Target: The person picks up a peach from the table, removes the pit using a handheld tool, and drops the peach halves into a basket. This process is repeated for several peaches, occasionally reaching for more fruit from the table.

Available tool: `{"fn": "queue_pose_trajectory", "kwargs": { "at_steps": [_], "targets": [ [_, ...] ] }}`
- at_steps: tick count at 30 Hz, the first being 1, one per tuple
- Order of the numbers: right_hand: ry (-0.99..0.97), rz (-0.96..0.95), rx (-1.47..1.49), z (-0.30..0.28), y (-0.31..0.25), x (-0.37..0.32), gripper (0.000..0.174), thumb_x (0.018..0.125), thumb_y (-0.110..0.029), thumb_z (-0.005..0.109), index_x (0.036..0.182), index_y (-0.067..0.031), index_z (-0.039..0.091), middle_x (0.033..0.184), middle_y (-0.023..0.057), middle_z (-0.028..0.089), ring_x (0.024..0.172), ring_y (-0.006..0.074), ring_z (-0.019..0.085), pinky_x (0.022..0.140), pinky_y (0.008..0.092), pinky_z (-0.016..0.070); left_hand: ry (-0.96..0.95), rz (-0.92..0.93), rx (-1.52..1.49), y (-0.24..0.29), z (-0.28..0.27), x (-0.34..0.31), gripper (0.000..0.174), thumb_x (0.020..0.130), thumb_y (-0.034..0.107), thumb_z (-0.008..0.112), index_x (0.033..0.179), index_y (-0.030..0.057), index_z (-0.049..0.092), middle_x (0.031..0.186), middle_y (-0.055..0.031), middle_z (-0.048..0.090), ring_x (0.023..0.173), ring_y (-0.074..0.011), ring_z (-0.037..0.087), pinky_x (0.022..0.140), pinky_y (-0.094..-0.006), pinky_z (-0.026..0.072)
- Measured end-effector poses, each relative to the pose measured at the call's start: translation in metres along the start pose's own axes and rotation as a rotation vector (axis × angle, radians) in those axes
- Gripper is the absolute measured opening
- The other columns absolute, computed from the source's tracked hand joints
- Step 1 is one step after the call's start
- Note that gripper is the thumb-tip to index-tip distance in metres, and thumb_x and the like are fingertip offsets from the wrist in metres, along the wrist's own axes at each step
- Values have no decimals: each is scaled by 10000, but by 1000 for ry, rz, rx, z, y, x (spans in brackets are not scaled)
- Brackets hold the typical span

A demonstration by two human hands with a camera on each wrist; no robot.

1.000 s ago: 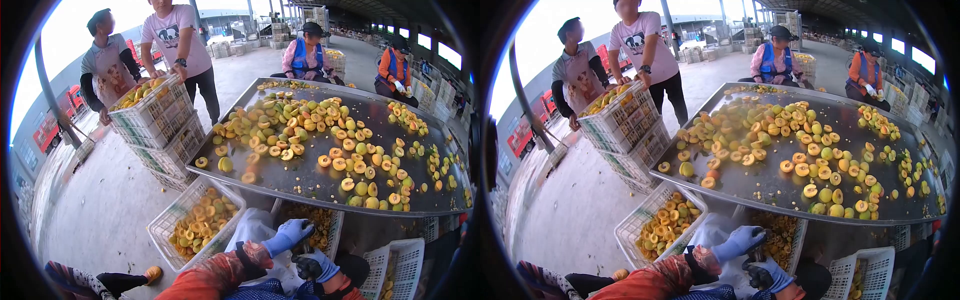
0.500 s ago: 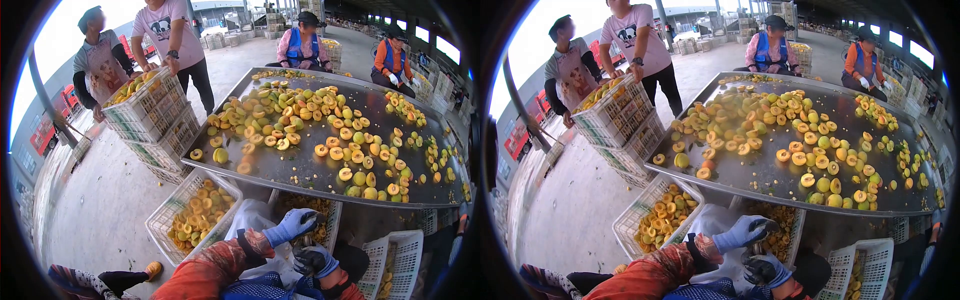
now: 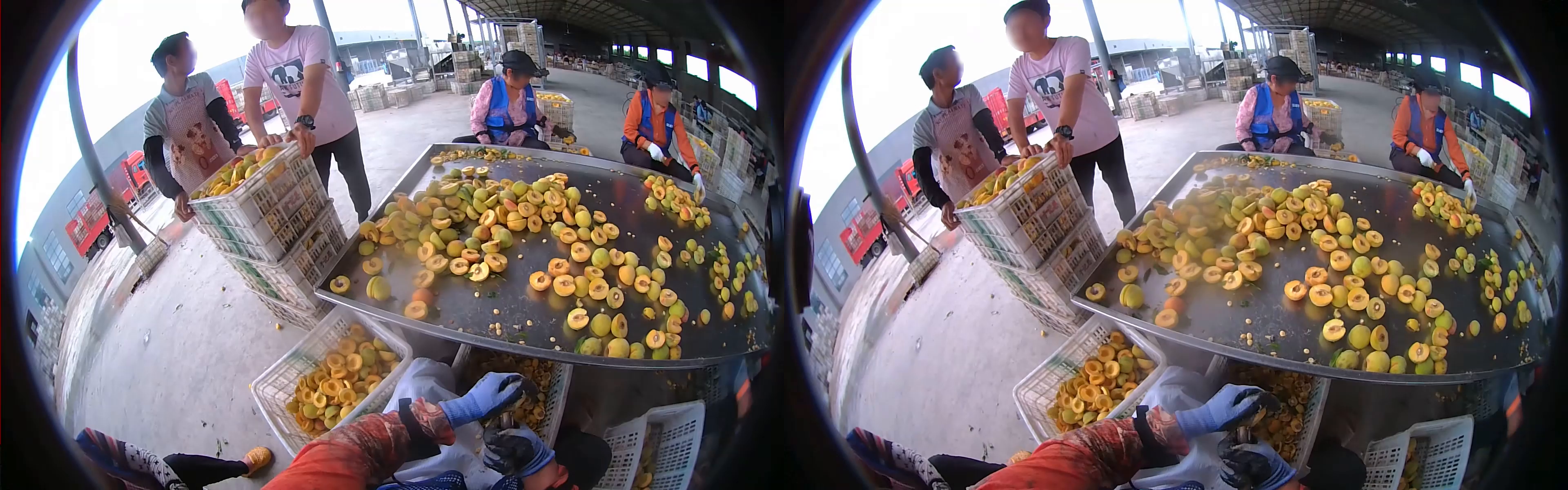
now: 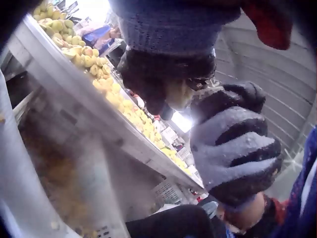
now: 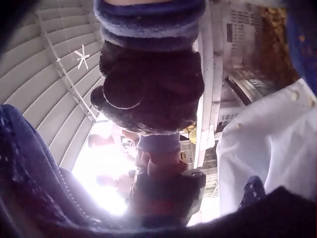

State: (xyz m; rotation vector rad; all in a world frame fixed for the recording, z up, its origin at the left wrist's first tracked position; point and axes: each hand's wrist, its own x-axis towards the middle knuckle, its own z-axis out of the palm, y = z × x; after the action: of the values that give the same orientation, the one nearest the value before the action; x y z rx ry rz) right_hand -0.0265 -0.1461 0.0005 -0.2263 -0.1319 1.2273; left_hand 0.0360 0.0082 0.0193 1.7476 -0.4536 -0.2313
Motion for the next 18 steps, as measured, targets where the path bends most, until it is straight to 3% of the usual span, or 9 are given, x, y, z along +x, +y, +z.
{"fn": "queue_pose_trajectory", "kwargs": {
  "at_steps": [4,7,11,12,14,15,16,17,18],
  "targets": [
    [190,-104,49,21,5,-5,148,773,-207,512,743,-73,457,528,3,398,419,126,376,400,265,299,-43,128,67,13,-6,1,311,819,234,481,987,-18,550,830,-50,581,769,-119,486,730,-278,414],
    [261,-156,63,33,10,-10,146,773,-207,518,742,-78,456,526,-2,394,410,118,371,388,257,296,-73,-78,-362,20,-4,2,299,806,235,501,963,-11,563,836,-49,580,780,-122,495,736,-283,419],
    [219,-283,88,56,8,1,145,774,-206,526,740,-85,454,522,-8,388,397,108,365,373,246,293,351,-37,-431,-4,11,3,278,810,222,515,939,-20,559,814,-25,556,744,-107,479,712,-268,419],
    [202,-328,102,61,6,5,145,774,-205,528,740,-86,454,522,-9,387,393,105,364,369,244,292,380,-14,-276,-4,6,-1,278,767,188,560,957,-14,545,832,-37,558,767,-124,490,712,-276,424],
    [156,-384,159,48,3,0,154,767,-217,538,736,-93,452,510,-9,379,383,102,355,369,241,293,398,83,465,8,-33,-19,359,682,120,649,992,-2,516,869,-61,560,812,-157,513,712,-291,435],
    [120,-408,196,34,-1,-6,164,761,-229,546,734,-98,450,498,-8,373,375,101,347,371,242,295,409,32,667,12,-54,-31,425,639,85,693,1010,3,502,887,-72,562,835,-173,525,712,-298,440],
    [-28,-402,169,21,-10,-10,165,770,-238,535,739,-95,459,517,-3,401,410,109,385,406,243,326,536,117,569,-15,-71,-41,398,652,40,682,1009,-1,512,890,-52,571,823,-135,531,730,-271,446],
    [-190,-399,129,8,-19,-14,170,779,-248,524,744,-92,468,536,2,429,444,117,423,441,244,358,603,-257,-52,-34,-97,-64,401,641,-7,674,1015,8,530,867,-60,577,797,-122,542,736,-266,449],
    [190,-331,-282,-2,-23,-19,186,780,-264,519,777,-81,484,577,28,471,490,146,464,481,263,384,576,-162,280,-1,-113,-71,360,692,82,653,1033,36,550,857,-57,582,771,-112,543,726,-264,451]
  ]
}}
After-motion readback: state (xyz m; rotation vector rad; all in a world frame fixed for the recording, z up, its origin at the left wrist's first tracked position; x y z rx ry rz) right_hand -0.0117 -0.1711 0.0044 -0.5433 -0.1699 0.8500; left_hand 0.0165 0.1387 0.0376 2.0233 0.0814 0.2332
